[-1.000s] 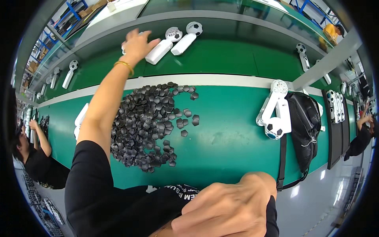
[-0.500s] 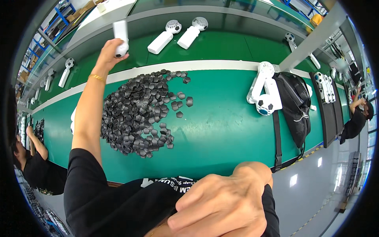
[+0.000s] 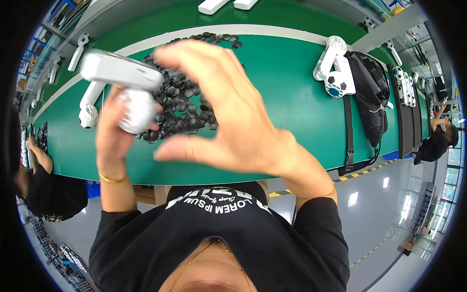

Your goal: Assembling small black components into a white plastic housing on a factory production line.

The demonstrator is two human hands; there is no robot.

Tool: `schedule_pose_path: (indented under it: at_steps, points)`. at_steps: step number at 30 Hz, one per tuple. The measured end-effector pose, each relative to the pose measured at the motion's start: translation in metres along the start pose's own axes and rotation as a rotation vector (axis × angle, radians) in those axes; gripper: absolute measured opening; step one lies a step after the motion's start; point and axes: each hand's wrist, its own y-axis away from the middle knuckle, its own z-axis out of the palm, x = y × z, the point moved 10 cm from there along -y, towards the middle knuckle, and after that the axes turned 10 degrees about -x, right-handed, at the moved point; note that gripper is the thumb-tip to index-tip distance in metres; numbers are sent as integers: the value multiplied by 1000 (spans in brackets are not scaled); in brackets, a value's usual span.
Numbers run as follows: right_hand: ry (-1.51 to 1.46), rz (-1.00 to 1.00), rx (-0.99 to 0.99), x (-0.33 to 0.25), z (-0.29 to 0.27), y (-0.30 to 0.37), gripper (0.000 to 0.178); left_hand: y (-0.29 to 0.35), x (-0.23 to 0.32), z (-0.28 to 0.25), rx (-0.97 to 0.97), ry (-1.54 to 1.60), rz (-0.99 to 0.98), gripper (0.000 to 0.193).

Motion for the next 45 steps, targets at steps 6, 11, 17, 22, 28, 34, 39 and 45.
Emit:
schedule_pose_path:
  at_steps: [6, 11, 17, 22, 28, 34, 39, 45]
  points:
    - [83, 24, -206, 5, 64, 17, 81, 30, -57, 57, -30, -242, -135, 80]
    - [-792, 505, -47, 53, 75, 42, 66, 45, -88, 68, -149, -147, -292, 80]
    - [-1207, 576, -133, 82, 104, 44, 49, 48, -113, 67, -91, 53, -317, 73]
    - [-119, 329, -281, 145, 85, 10, 36, 53, -117, 63, -6, 104, -285, 68]
    - [520, 144, -423, 158, 96, 30, 27, 54, -123, 57, -13, 132, -270, 63]
    - [529, 405, -230, 155, 2, 86, 17, 51, -121, 55, -51, 227, -240, 64]
    - [515, 544, -169, 151, -35, 121, 17, 45, -119, 55, -53, 335, -226, 62]
    - [417, 607, -47, 148, -42, 114, 17, 44, -124, 58, -30, 333, -241, 59]
